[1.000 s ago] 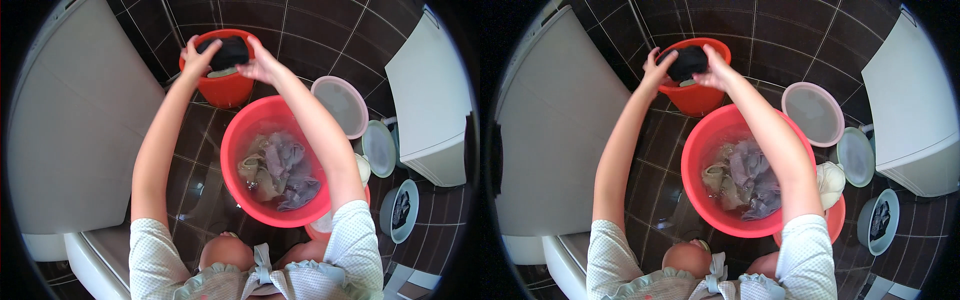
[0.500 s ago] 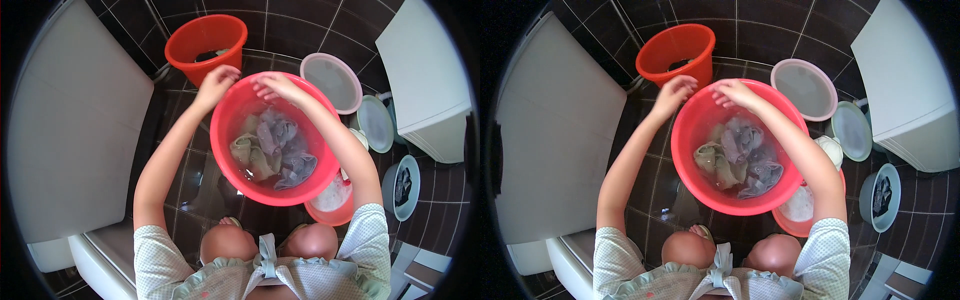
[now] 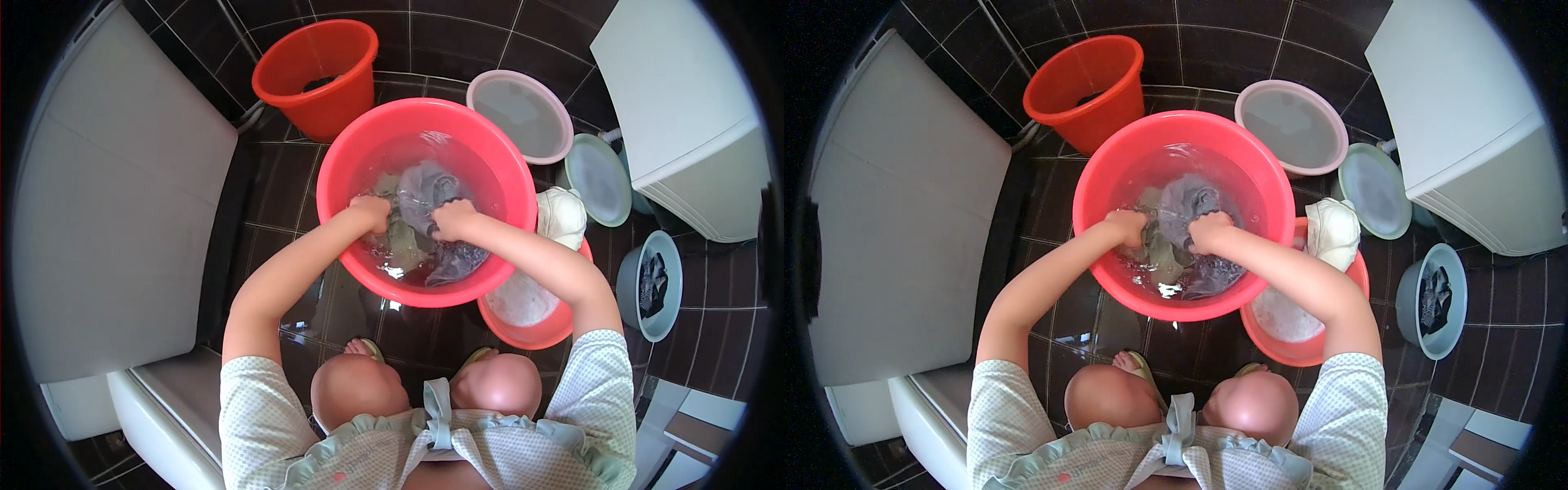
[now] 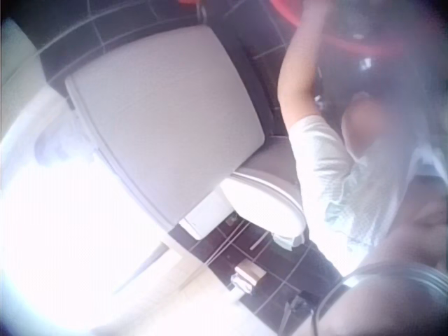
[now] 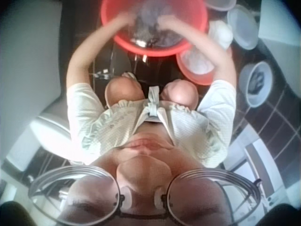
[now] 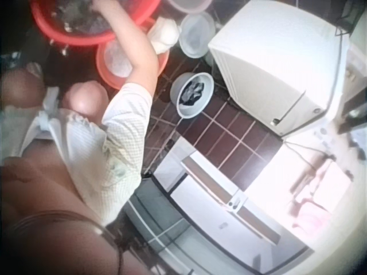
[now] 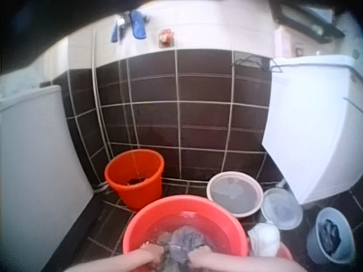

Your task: The person washes clothes by rinsing and wringing them in basins of water and placing them into a bucket. The person then empties water from the basins and washes a basin under running tap water in the sink.

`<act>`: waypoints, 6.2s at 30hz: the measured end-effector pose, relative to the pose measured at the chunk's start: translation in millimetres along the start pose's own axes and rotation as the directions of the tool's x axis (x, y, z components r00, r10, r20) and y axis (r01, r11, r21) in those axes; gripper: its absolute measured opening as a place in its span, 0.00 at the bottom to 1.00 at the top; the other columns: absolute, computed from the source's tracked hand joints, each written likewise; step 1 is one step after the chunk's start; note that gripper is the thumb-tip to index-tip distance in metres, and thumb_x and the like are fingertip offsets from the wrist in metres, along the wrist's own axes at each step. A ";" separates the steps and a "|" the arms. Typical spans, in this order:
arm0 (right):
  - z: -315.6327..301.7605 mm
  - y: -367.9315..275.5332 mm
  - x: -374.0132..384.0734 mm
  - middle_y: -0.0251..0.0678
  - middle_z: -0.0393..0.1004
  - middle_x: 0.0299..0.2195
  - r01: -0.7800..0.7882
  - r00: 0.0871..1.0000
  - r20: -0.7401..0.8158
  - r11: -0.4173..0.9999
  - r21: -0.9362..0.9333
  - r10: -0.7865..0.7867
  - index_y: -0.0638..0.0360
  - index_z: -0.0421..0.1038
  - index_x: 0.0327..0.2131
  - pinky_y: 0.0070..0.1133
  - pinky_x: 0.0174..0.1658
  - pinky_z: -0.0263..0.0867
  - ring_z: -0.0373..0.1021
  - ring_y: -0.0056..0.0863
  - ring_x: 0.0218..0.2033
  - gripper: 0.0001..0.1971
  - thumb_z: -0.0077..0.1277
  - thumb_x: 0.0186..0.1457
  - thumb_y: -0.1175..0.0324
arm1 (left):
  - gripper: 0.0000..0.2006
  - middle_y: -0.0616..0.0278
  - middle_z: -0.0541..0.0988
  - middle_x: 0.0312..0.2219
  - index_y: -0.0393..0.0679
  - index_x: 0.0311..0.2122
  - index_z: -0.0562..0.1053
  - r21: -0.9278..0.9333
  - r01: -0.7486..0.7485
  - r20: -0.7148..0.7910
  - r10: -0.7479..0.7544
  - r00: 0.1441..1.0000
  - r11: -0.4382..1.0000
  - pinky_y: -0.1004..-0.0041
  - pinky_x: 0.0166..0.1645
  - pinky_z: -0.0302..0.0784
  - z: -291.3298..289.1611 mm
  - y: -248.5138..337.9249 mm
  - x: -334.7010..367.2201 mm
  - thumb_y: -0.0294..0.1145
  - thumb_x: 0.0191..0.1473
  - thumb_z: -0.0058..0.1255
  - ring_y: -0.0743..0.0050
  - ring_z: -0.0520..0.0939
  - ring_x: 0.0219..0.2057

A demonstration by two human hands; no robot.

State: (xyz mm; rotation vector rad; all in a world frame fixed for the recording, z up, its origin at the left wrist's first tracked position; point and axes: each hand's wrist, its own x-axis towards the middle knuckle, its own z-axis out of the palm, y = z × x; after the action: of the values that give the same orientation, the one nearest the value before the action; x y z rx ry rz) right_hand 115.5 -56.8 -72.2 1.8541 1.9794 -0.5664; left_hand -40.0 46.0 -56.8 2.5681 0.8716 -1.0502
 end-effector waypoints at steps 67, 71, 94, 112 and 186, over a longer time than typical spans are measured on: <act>31.2 23.9 31.0 0.37 0.70 0.39 0.130 0.826 0.557 0.991 -0.041 -0.085 0.55 0.71 0.34 0.28 0.38 0.62 0.66 0.31 0.37 0.18 0.46 0.40 0.56 | 0.18 0.60 0.76 0.33 0.48 0.34 0.74 0.177 -0.412 0.196 0.378 0.905 0.894 0.66 0.39 0.69 16.3 86.8 58.9 0.41 0.33 0.52 0.61 0.75 0.36; -31.1 34.8 -9.8 0.40 0.72 0.24 0.138 0.956 0.201 0.930 0.340 -0.215 0.59 0.73 0.24 0.24 0.32 0.63 0.69 0.31 0.28 0.15 0.47 0.38 0.57 | 0.18 0.53 0.75 0.28 0.44 0.33 0.73 -0.293 -0.391 0.053 0.423 0.905 0.872 0.65 0.35 0.69 -36.0 50.0 6.2 0.43 0.35 0.47 0.57 0.75 0.30; -48.8 55.2 -37.6 0.42 0.72 0.27 0.158 0.984 -0.096 0.986 0.051 -0.152 0.51 0.70 0.33 0.31 0.36 0.65 0.69 0.38 0.32 0.15 0.48 0.38 0.61 | 0.19 0.50 0.74 0.31 0.44 0.35 0.70 -0.271 -0.180 -0.295 0.096 0.951 0.946 0.63 0.39 0.70 -15.1 5.8 7.7 0.41 0.34 0.52 0.55 0.75 0.34; -61.1 64.5 -16.9 0.40 0.71 0.22 0.362 0.910 -0.415 0.532 0.766 -0.022 0.62 0.69 0.27 0.23 0.29 0.63 0.69 0.27 0.25 0.15 0.47 0.43 0.59 | 0.21 0.57 0.70 0.39 0.40 0.45 0.63 -0.953 0.019 -0.050 0.219 0.974 -0.303 0.68 0.46 0.66 -17.4 20.8 7.4 0.44 0.53 0.29 0.65 0.72 0.40; -74.3 -16.9 -55.9 0.35 0.65 0.39 0.649 0.760 -0.635 -0.105 0.754 0.138 0.56 0.60 0.46 0.22 0.48 0.56 0.59 0.24 0.45 0.29 0.57 0.37 0.72 | 0.35 0.47 0.65 0.44 0.32 0.50 0.54 -0.820 -0.483 -0.541 0.141 0.829 -0.306 0.67 0.52 0.60 -46.9 24.7 -51.2 0.30 0.29 0.39 0.59 0.67 0.46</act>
State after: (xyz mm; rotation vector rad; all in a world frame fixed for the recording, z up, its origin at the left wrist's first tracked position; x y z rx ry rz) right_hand 102.7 -66.2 21.0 2.4122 2.5913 -2.6294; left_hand -27.7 23.5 12.2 1.1567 0.4756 0.3205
